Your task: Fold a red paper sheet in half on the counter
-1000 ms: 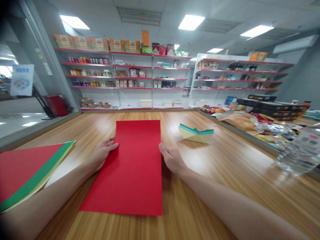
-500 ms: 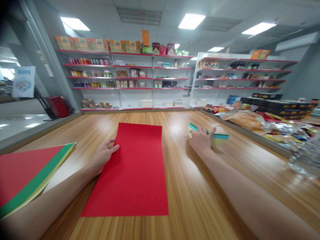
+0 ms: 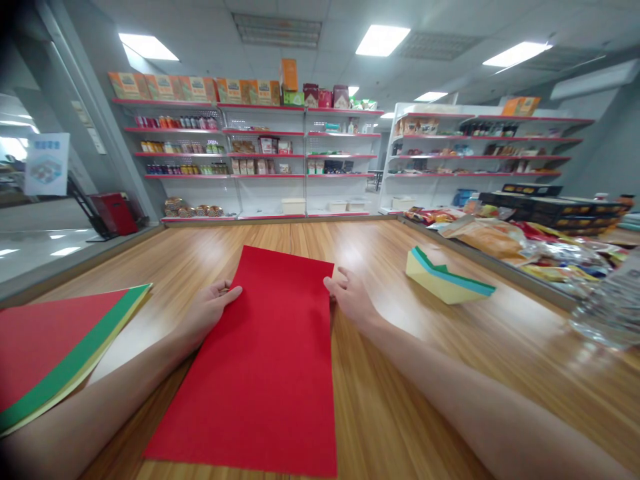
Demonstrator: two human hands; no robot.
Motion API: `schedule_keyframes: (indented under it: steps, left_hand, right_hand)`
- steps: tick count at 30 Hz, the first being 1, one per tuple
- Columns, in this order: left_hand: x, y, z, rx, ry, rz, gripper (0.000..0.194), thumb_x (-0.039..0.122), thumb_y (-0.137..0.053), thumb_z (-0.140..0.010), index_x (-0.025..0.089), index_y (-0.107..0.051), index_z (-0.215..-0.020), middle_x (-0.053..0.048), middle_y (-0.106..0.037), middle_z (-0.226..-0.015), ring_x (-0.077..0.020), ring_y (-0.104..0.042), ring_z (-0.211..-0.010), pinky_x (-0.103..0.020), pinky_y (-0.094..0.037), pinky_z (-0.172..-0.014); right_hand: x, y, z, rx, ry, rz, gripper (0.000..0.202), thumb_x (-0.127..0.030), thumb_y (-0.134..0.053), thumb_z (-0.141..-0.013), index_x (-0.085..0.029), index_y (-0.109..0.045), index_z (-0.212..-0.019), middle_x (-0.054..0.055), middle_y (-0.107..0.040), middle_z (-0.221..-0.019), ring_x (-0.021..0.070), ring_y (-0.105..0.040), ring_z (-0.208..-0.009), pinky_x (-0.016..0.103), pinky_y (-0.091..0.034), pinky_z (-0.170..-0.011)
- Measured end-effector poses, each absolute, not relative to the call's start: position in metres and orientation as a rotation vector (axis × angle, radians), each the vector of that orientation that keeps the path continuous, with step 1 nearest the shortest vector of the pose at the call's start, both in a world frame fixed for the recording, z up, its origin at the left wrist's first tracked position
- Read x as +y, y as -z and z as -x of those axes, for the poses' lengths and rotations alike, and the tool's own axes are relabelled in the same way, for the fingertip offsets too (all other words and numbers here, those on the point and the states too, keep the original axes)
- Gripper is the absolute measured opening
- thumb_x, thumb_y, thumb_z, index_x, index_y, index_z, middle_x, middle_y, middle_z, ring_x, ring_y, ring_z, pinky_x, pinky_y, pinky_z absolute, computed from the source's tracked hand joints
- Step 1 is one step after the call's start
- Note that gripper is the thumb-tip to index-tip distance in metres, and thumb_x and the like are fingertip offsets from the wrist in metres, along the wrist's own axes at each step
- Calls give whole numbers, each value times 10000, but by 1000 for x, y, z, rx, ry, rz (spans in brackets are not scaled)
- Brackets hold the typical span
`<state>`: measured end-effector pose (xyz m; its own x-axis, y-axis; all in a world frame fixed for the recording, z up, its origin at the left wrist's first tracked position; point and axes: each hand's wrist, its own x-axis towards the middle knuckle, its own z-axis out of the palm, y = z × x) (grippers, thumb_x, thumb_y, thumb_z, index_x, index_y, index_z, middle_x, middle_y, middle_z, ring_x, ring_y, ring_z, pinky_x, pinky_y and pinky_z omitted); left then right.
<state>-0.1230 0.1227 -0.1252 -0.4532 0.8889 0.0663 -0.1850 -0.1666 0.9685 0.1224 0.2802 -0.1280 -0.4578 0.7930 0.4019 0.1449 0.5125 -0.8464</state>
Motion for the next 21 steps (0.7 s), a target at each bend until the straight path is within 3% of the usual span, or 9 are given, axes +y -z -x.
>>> schedule_keyframes:
  steps: [2,5,11,16,21]
  left_hand:
    - [121,124,121,1284,-1697,-887,245,342,-723,-696,158,-580,-774,-23,-670,-666,-173,-640,-529,-268,-516,-512]
    - [120,125,120,1283,-1669,-882,270,404,-692,-732,145,-622,-761,-28,-658,-639,-170,-626,-511,-255,-495,-481]
    - [122,129,121,1239,-1744,-828,211,317,-720,-719,163,-633,-834,4,-661,-677,-127,-618,-522,-214,-496,-514]
    - [121,124,130,1160,-1796,-687,211,225,-645,-756,144,-611,-948,-11,-662,-712,-120,-618,-499,-210,-493,-473]
    - [116,114,147,1015,-1806,-547,221,235,-479,-843,104,-604,-969,-100,-677,-855,-186,-680,-730,-311,-566,-652]
  right_hand:
    - [268,131,-114,-1874,-1378,631,424,-428,-602,-809,-166,-601,-1142,90,-713,-882,235,-673,-782,366,-540,-707]
    - [261,129,-116,-1805,-1639,565,366,-427,-668,-749,-143,-672,-980,95,-718,-875,237,-679,-754,364,-543,-692]
    - [263,125,-124,-1716,-1752,628,314,-383,-740,-688,-118,-690,-849,102,-722,-802,226,-675,-662,320,-531,-596]
    - [268,127,-123,-1511,-1711,689,277,-349,-727,-698,-140,-658,-866,86,-717,-771,222,-668,-638,334,-547,-592]
    - [292,132,-127,-1286,-1542,758,215,-340,-657,-741,-182,-583,-866,53,-689,-700,200,-620,-527,317,-513,-433]
